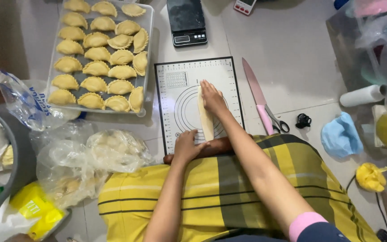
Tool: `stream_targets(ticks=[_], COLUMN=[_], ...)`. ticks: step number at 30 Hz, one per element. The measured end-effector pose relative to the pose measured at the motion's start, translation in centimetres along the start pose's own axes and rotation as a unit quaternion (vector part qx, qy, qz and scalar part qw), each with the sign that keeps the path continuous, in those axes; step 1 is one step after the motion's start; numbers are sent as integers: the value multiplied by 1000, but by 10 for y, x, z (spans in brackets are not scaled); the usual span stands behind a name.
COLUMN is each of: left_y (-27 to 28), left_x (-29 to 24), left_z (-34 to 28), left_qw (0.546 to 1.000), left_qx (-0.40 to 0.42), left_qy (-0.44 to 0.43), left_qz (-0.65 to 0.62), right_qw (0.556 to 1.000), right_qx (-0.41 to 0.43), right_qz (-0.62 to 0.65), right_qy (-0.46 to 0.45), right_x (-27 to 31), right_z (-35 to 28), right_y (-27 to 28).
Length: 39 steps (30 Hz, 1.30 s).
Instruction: Rolling out small portions of dough into flat circles using a rolling pin on a silicone mat.
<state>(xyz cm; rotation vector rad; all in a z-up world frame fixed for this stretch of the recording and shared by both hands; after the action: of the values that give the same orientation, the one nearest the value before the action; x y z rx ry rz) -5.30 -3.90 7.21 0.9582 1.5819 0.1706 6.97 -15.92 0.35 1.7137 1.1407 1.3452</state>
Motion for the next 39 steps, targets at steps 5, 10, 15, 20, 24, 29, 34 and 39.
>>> stream_targets(ticks=[5, 10, 15, 20, 24, 29, 34, 39], left_y=[0, -1, 0, -23, -26, -11, -3, 0], left_x=[1, 6, 2, 34, 58, 82, 79, 83], left_z=[1, 0, -3, 13, 17, 23, 24, 27], left_qw=[997, 991, 985, 971, 916, 913, 906, 903], left_qx=[30, 27, 10, -34, -113, -255, -292, -324], left_qy=[30, 47, 18, -67, -37, 9, 41, 37], left_qz=[-65, -122, -169, -228, -383, -317, -304, -280], right_qw=[997, 993, 987, 940, 855, 806, 810, 906], right_qx=[-74, -73, 21, 22, -67, -109, -108, -165], right_qz=[-7, 8, 129, 335, 512, 566, 548, 337], right_qy=[36, 88, 95, 63, -46, -133, -180, -193], right_x=[-38, 4, 47, 46, 3, -70, -99, -109], right_z=[50, -8, -81, -118, -111, -86, -70, -67], right_y=[-45, 26, 100, 131, 122, 38, -11, -21])
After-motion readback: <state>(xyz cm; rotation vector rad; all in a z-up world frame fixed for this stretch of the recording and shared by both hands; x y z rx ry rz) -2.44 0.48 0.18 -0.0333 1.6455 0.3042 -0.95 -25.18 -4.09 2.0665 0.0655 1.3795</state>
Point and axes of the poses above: each hand's wrist, its own z-axis towards the middle knuckle, its own y-axis out of the back of the hand, x = y × z, the point moved 5 cm from there along z, towards the middle knuckle, and after that the axes turned 11 degrees about -y, right-handed, at the moved point
